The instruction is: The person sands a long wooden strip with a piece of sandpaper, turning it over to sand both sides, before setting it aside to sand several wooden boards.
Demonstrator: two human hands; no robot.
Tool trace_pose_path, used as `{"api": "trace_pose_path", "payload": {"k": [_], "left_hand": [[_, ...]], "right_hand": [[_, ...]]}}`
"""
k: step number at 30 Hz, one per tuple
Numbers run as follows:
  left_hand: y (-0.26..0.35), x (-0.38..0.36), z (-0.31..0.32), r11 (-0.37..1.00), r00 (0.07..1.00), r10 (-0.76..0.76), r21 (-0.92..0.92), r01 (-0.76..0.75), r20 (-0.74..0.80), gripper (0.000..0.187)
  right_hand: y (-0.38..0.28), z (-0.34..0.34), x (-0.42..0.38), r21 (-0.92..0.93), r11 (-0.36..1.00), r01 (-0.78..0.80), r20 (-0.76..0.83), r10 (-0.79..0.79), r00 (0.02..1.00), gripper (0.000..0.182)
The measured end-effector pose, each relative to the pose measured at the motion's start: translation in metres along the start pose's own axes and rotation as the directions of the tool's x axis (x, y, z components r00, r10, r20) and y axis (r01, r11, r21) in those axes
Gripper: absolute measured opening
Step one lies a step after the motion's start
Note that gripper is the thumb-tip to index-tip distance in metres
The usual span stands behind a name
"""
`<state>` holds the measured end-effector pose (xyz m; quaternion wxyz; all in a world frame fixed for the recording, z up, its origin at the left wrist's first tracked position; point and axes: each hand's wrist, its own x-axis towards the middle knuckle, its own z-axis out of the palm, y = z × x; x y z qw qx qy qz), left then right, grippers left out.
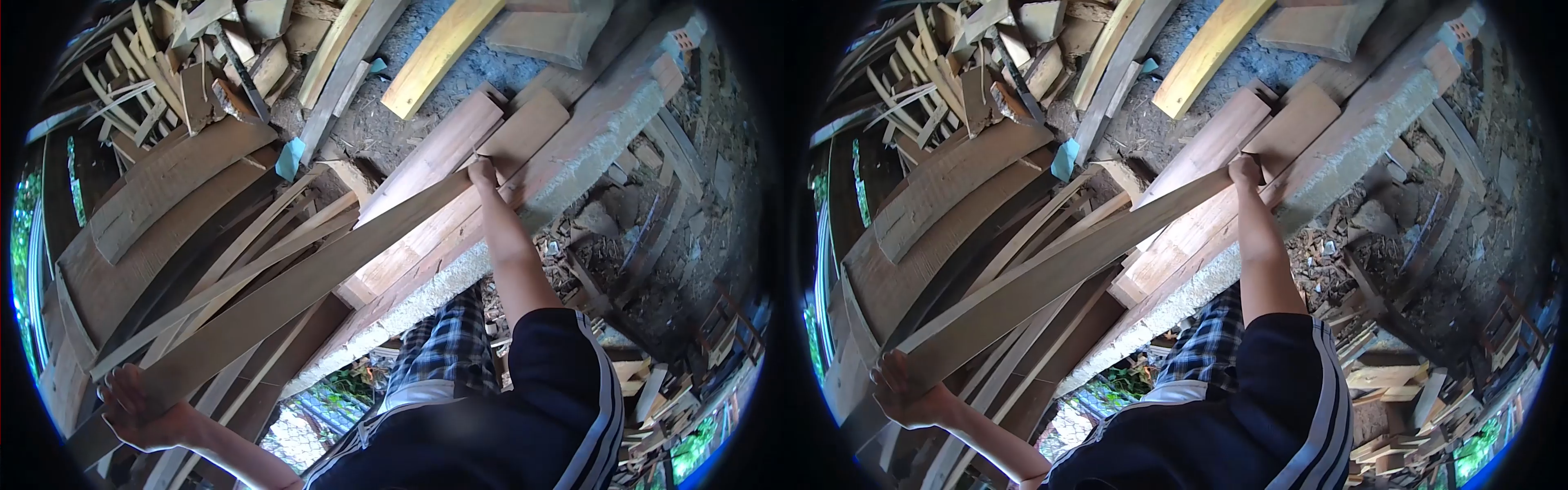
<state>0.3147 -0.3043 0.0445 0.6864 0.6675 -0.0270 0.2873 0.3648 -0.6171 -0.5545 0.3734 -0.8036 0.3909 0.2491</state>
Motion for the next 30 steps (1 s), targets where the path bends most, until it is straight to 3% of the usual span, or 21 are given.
{"api": "trace_pose_path", "payload": {"k": [1, 2, 3, 4, 6, 8, 10, 11, 13, 14, 15, 16, 18, 20, 21, 24, 25, 26, 28, 30], "left_hand": [[-0.005, -0.004, 0.021, 0.990, 0.965, 0.076, 0.138, -0.042, -0.250, 0.020], [-0.007, -0.005, 0.031, 0.960, 0.863, 0.178, 0.276, -0.047, -0.472, 0.022], [-0.007, -0.006, 0.026, 0.966, 0.846, 0.195, 0.249, -0.076, -0.497, 0.025], [-0.006, -0.007, 0.015, 0.964, 0.837, 0.205, 0.254, -0.083, -0.506, 0.025], [-0.002, -0.011, -0.015, 0.994, 0.972, 0.077, 0.088, -0.059, -0.222, 0.027], [-0.003, -0.015, -0.026, 0.989, 0.969, 0.099, 0.129, -0.072, -0.225, 0.030], [-0.006, -0.021, -0.022, 0.997, 0.902, 0.040, 0.070, -0.011, -0.430, 0.033], [-0.006, -0.023, -0.030, 0.997, 0.893, 0.060, 0.071, -0.032, -0.446, 0.033], [-0.010, -0.027, -0.050, 0.961, 0.958, -0.077, -0.275, -0.001, -0.275, 0.034], [-0.012, -0.030, -0.055, 0.958, 0.944, -0.070, -0.285, -0.026, -0.321, 0.036], [-0.014, -0.034, -0.056, 0.955, 0.928, -0.062, -0.291, -0.051, -0.367, 0.037], [-0.015, -0.037, -0.060, 0.946, 0.934, -0.060, -0.319, -0.059, -0.352, 0.040], [-0.014, -0.049, -0.065, 0.932, 0.920, -0.073, -0.354, -0.074, -0.384, 0.045], [-0.018, -0.063, -0.082, 0.897, 0.938, -0.075, -0.433, -0.085, -0.338, 0.042], [-0.022, -0.070, -0.090, 0.882, 0.916, -0.110, -0.462, -0.089, -0.387, 0.043], [-0.053, -0.102, -0.083, 0.919, 0.830, -0.176, -0.391, -0.054, -0.529, 0.048], [-0.070, -0.117, -0.089, 0.900, 0.869, -0.216, -0.435, 0.000, -0.446, 0.050], [-0.085, -0.131, -0.096, 0.879, 0.865, -0.302, -0.468, 0.091, -0.399, 0.053], [-0.080, -0.150, -0.114, 0.762, 0.854, -0.431, -0.624, 0.171, -0.293, 0.059], [-0.047, -0.151, -0.161, 0.868, 0.895, -0.292, -0.486, 0.100, -0.337, 0.063]], "right_hand": [[0.003, 0.001, 0.006, -0.025, 1.000, 0.014, 0.026, -0.013, 1.000, 0.035], [0.006, 0.001, 0.011, -0.049, 0.998, 0.029, 0.052, -0.026, 0.998, 0.035], [0.011, 0.008, 0.015, -0.096, 0.994, 0.043, 0.015, -0.042, 0.999, 0.034], [0.002, 0.003, 0.004, -0.101, 0.993, 0.059, 0.019, -0.057, 0.998, 0.034], [-0.020, -0.017, -0.041, -0.129, 0.979, 0.157, -0.044, -0.164, 0.986, 0.031], [-0.034, -0.023, -0.088, -0.137, 0.938, 0.320, -0.093, -0.333, 0.938, 0.026], [-0.047, -0.038, -0.152, -0.131, 0.854, 0.504, -0.035, -0.512, 0.858, 0.035], [-0.049, -0.036, -0.181, -0.080, 0.795, 0.601, -0.110, -0.606, 0.788, 0.032], [-0.074, -0.061, -0.255, 0.137, 0.731, 0.669, -0.098, -0.662, 0.743, 0.029], [-0.083, -0.068, -0.285, 0.185, 0.664, 0.725, -0.064, -0.728, 0.683, 0.025], [-0.089, -0.066, -0.311, 0.236, 0.438, 0.867, -0.219, -0.845, 0.487, 0.023], [-0.099, -0.074, -0.337, 0.214, 0.372, 0.903, -0.155, -0.900, 0.407, 0.025], [-0.110, -0.084, -0.384, 0.308, 0.254, 0.917, -0.107, -0.948, 0.299, 0.030], [-0.115, -0.081, -0.413, 0.280, 0.119, 0.953, -0.078, -0.986, 0.146, 0.035], [-0.115, -0.076, -0.424, 0.269, 0.084, 0.959, -0.081, -0.991, 0.110, 0.038], [-0.109, -0.050, -0.426, 0.127, 0.145, 0.981, -0.108, -0.981, 0.159, 0.035], [-0.107, -0.044, -0.427, 0.215, 0.275, 0.937, -0.095, -0.949, 0.301, 0.032], [-0.103, -0.042, -0.426, 0.247, 0.296, 0.923, -0.130, -0.934, 0.334, 0.033], [-0.092, -0.036, -0.412, -0.006, 0.325, 0.946, -0.122, -0.939, 0.322, 0.034], [-0.076, -0.024, -0.393, 0.029, 0.423, 0.906, -0.172, -0.890, 0.421, 0.035]]}}
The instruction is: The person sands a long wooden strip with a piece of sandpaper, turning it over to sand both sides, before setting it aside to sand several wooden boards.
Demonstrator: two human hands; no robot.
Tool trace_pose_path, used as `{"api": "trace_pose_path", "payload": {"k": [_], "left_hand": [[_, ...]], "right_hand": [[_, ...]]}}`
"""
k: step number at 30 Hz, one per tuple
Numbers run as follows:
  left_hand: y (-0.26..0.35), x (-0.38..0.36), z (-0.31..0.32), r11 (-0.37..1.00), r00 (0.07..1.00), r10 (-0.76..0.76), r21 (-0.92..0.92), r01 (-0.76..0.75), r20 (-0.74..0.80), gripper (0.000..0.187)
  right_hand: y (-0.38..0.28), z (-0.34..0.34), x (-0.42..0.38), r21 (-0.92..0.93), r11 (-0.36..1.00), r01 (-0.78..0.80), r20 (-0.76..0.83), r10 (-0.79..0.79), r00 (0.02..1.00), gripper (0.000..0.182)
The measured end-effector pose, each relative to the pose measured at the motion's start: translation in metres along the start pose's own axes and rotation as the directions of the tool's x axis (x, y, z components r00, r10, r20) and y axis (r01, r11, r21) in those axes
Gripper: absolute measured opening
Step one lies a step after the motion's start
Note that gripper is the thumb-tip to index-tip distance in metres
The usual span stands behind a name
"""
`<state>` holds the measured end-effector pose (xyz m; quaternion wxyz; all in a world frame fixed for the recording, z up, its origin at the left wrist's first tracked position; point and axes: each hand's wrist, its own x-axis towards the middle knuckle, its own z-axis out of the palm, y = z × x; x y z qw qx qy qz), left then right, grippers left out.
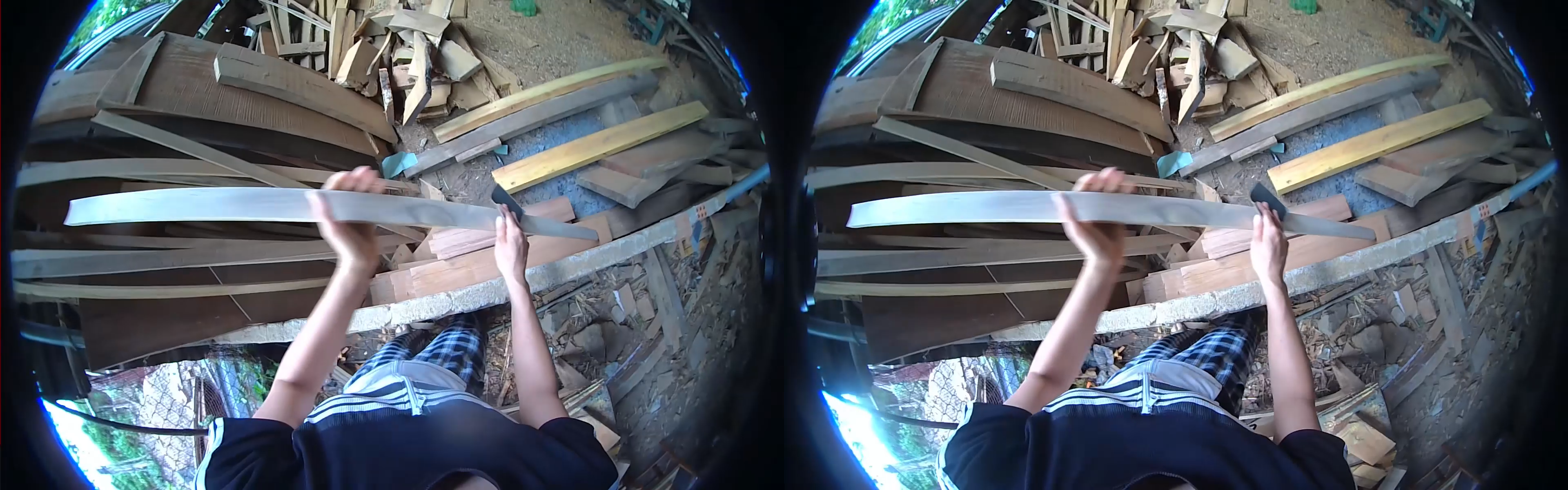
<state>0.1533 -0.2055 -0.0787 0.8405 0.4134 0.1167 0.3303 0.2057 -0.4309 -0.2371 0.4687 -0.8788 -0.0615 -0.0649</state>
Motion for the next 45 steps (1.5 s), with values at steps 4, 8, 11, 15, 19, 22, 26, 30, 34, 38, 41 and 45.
{"api": "trace_pose_path", "payload": {"k": [4, 8, 11, 15, 19, 22, 26, 30, 34, 38, 41, 45], "left_hand": [[0.108, 0.045, -0.077, 0.966, 0.975, 0.091, -0.220, -0.136, -0.203, 0.063], [0.118, 0.041, -0.109, 0.988, 0.963, 0.043, -0.130, -0.080, -0.266, 0.062], [0.129, 0.024, -0.111, 0.972, 0.983, -0.066, -0.232, 0.025, -0.170, 0.064], [0.167, 0.021, -0.118, 0.967, 0.992, -0.001, -0.252, -0.032, -0.129, 0.071], [0.171, 0.027, -0.130, 0.958, 0.989, -0.012, -0.284, -0.031, -0.149, 0.070], [0.179, 0.021, -0.142, 0.949, 0.999, -0.042, -0.314, 0.033, -0.021, 0.075], [0.229, 0.028, -0.168, 0.917, 0.990, 0.103, -0.378, -0.130, -0.091, 0.080], [0.244, 0.034, -0.199, 0.899, 0.973, 0.174, -0.379, -0.221, -0.155, 0.077], [0.246, 0.028, -0.202, 0.890, 0.974, 0.126, -0.413, -0.195, -0.188, 0.066], [0.264, 0.021, -0.220, 0.854, 0.996, 0.074, -0.511, -0.093, -0.058, 0.069], [0.286, 0.022, -0.241, 0.818, 0.985, 0.166, -0.551, -0.164, -0.048, 0.066], [0.277, 0.016, -0.249, 0.803, 0.985, 0.170, -0.576, -0.153, -0.023, 0.058]], "right_hand": [[-0.048, 0.009, -0.023, -0.058, 0.933, -0.355, 0.164, 0.360, 0.918, 0.032], [-0.106, 0.075, -0.073, -0.048, 0.950, 0.308, -0.020, -0.309, 0.951, 0.037], [-0.098, 0.079, -0.074, -0.163, 0.880, 0.447, -0.103, -0.466, 0.879, 0.031], [-0.074, 0.070, -0.066, -0.107, 0.993, 0.043, -0.090, -0.053, 0.995, 0.030], [-0.177, 0.119, -0.100, -0.092, 0.938, 0.335, -0.076, -0.342, 0.937, 0.031], [-0.244, 0.126, -0.125, 0.050, 0.838, 0.543, -0.056, -0.541, 0.839, 0.035], [-0.172, 0.130, -0.105, 0.091, 0.939, 0.333, 0.020, -0.336, 0.942, 0.029], [-0.176, 0.128, -0.112, -0.015, 0.966, 0.258, 0.082, -0.256, 0.963, 0.029], [-0.296, 0.175, -0.149, 0.105, 0.753, 0.650, 0.108, -0.658, 0.745, 0.033], [-0.316, 0.170, -0.149, 0.225, 0.592, 0.774, 0.156, -0.806, 0.571, 0.042], [-0.252, 0.143, -0.147, 0.166, 0.650, 0.741, 0.254, -0.754, 0.605, 0.052], [-0.260, 0.129, -0.145, 0.162, 0.543, 0.824, 0.361, -0.810, 0.462, 0.057]]}}
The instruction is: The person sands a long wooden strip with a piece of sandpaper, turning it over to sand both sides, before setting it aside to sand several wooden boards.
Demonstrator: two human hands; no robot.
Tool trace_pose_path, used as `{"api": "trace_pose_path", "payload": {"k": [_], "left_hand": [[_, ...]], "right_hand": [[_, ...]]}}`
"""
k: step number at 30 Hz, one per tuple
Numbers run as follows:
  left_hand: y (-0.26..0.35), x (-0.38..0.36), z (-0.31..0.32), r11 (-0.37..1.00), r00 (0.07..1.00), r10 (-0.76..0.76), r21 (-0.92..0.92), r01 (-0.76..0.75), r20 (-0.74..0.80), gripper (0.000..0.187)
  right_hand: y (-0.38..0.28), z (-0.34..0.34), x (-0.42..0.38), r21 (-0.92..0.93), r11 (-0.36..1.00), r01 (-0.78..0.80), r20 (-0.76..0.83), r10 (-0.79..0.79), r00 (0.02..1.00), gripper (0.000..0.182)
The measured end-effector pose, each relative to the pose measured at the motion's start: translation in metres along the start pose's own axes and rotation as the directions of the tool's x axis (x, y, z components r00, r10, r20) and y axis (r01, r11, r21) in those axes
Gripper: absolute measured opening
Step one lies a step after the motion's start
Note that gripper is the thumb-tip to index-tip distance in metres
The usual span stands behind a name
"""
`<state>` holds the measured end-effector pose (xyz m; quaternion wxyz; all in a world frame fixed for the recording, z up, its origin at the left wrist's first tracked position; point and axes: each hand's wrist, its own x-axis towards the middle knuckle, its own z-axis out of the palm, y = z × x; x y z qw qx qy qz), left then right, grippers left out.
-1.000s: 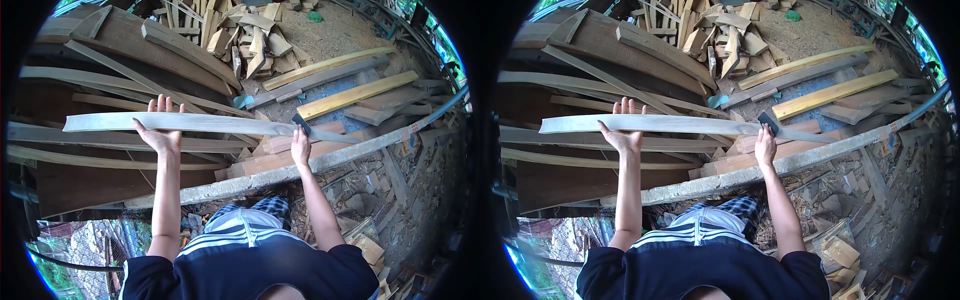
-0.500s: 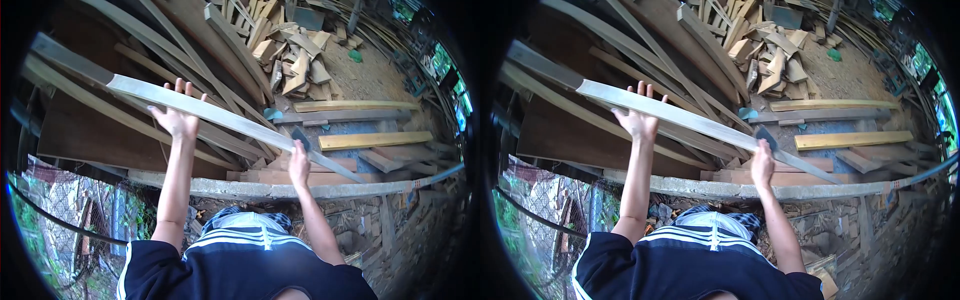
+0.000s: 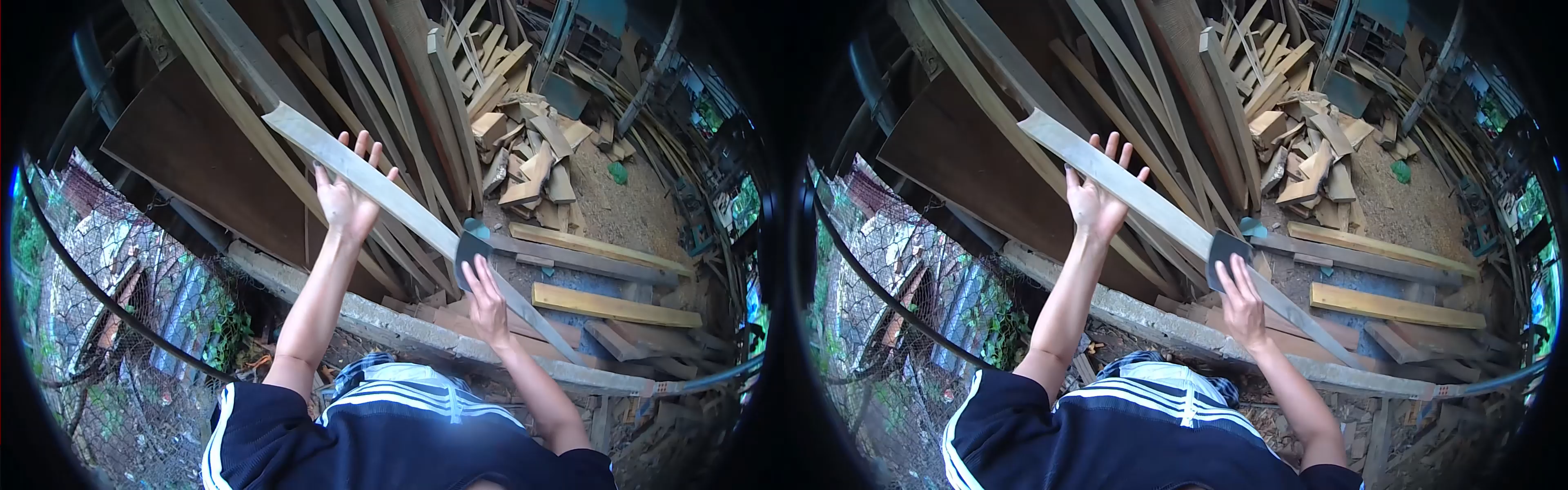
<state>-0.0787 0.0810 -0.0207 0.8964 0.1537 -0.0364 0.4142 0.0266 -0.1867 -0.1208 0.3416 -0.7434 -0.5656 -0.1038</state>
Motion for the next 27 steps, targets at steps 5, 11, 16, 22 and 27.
{"api": "trace_pose_path", "payload": {"k": [5, 11, 16, 22, 27], "left_hand": [[-0.004, -0.004, -0.006, 1.000, 0.999, 0.023, 0.001, -0.023, 0.044, 0.061], [-0.005, -0.004, -0.016, 0.987, 0.969, 0.150, 0.035, -0.160, 0.196, 0.059], [0.005, -0.019, -0.005, 1.000, 0.973, -0.024, -0.013, 0.028, 0.228, 0.060], [0.006, -0.014, -0.024, 0.999, 0.986, -0.024, 0.029, 0.020, 0.166, 0.068], [-0.006, -0.017, -0.017, 0.997, 0.993, -0.082, -0.005, 0.082, 0.084, 0.075]], "right_hand": [[-0.060, 0.011, 0.118, 0.094, 0.936, 0.340, -0.005, -0.341, 0.940, 0.050], [-0.121, 0.043, 0.227, 0.212, 0.812, 0.543, -0.104, -0.534, 0.839, 0.038], [-0.142, 0.077, 0.255, 0.151, 0.827, 0.542, -0.186, -0.514, 0.837, 0.038], [-0.079, 0.024, 0.148, 0.168, 0.886, 0.431, -0.006, -0.437, 0.900, 0.047], [-0.010, -0.003, 0.030, 0.024, 0.985, 0.171, 0.056, -0.172, 0.983, 0.047]]}}
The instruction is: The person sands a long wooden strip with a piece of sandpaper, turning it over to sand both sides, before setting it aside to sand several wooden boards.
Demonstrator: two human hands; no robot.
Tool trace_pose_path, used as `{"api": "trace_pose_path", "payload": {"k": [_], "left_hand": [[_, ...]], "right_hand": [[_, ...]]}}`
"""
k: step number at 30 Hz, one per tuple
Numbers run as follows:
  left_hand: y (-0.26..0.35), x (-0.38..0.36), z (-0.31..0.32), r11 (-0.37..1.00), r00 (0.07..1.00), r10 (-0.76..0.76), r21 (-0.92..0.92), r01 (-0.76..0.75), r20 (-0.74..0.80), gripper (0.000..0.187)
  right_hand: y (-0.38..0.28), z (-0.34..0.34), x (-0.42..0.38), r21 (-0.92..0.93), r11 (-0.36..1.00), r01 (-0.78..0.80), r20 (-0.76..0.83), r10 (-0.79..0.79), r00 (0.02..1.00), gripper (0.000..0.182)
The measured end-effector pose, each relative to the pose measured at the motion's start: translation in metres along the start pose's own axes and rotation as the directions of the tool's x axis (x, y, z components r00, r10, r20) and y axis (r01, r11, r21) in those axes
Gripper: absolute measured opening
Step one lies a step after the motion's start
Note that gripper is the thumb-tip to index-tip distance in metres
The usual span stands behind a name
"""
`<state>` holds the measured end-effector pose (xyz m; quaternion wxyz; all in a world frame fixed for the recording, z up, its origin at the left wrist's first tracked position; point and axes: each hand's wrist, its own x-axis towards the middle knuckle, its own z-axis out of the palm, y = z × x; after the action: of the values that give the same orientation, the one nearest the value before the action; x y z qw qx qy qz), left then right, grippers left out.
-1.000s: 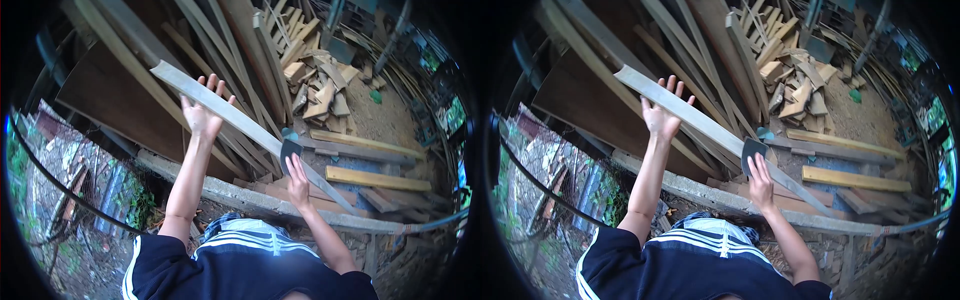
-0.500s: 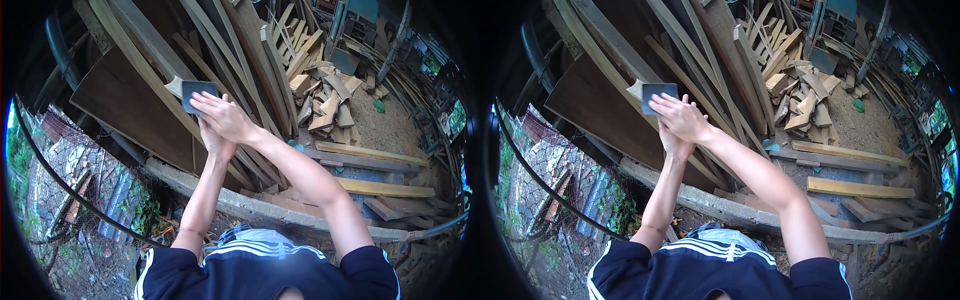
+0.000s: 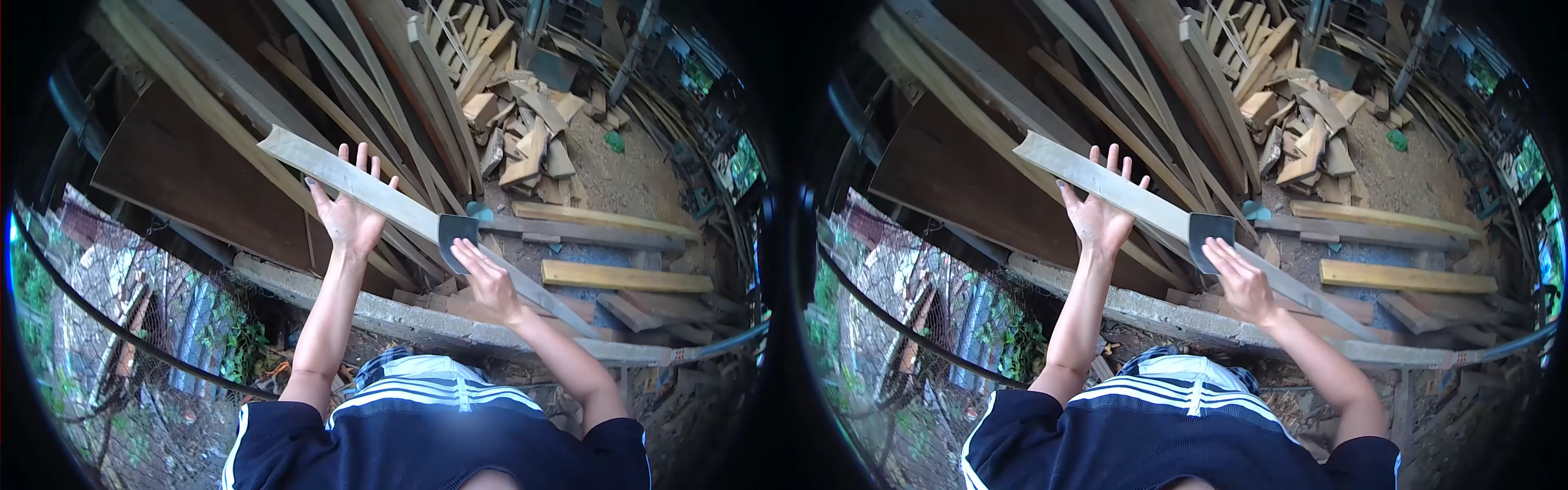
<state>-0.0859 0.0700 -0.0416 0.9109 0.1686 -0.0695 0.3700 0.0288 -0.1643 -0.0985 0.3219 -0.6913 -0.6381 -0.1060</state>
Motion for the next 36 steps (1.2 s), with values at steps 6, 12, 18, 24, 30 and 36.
{"api": "trace_pose_path", "payload": {"k": [6, 12, 18, 24, 30, 36], "left_hand": [[-0.019, 0.020, 0.008, 0.999, 0.999, -0.043, -0.032, 0.043, 0.020, 0.070], [-0.020, 0.035, 0.018, 0.997, 0.992, -0.071, 0.043, 0.067, 0.108, 0.064], [-0.023, 0.035, 0.012, 0.993, 0.996, -0.081, 0.081, 0.083, -0.034, 0.076], [-0.035, 0.049, 0.010, 0.990, 0.990, -0.077, 0.107, 0.090, -0.121, 0.077], [-0.042, 0.052, 0.009, 0.982, 0.986, -0.167, 0.089, 0.166, -0.003, 0.072], [-0.045, 0.042, 0.020, 0.995, 0.969, -0.094, 0.017, 0.101, -0.230, 0.060]], "right_hand": [[-0.033, 0.022, 0.064, -0.035, 0.998, -0.049, -0.299, 0.036, 0.954, 0.033], [-0.041, 0.034, 0.074, -0.054, 0.998, -0.039, -0.423, 0.012, 0.906, 0.039], [0.002, 0.028, -0.099, -0.039, 0.830, -0.556, -0.395, 0.499, 0.772, 0.044], [0.006, 0.033, -0.042, -0.059, 0.839, -0.540, -0.521, 0.436, 0.734, 0.039], [-0.007, 0.007, 0.024, -0.064, 0.906, -0.418, -0.428, 0.353, 0.832, 0.033], [0.060, -0.047, -0.118, 0.021, 0.216, -0.976, -0.096, 0.972, 0.213, 0.032]]}}
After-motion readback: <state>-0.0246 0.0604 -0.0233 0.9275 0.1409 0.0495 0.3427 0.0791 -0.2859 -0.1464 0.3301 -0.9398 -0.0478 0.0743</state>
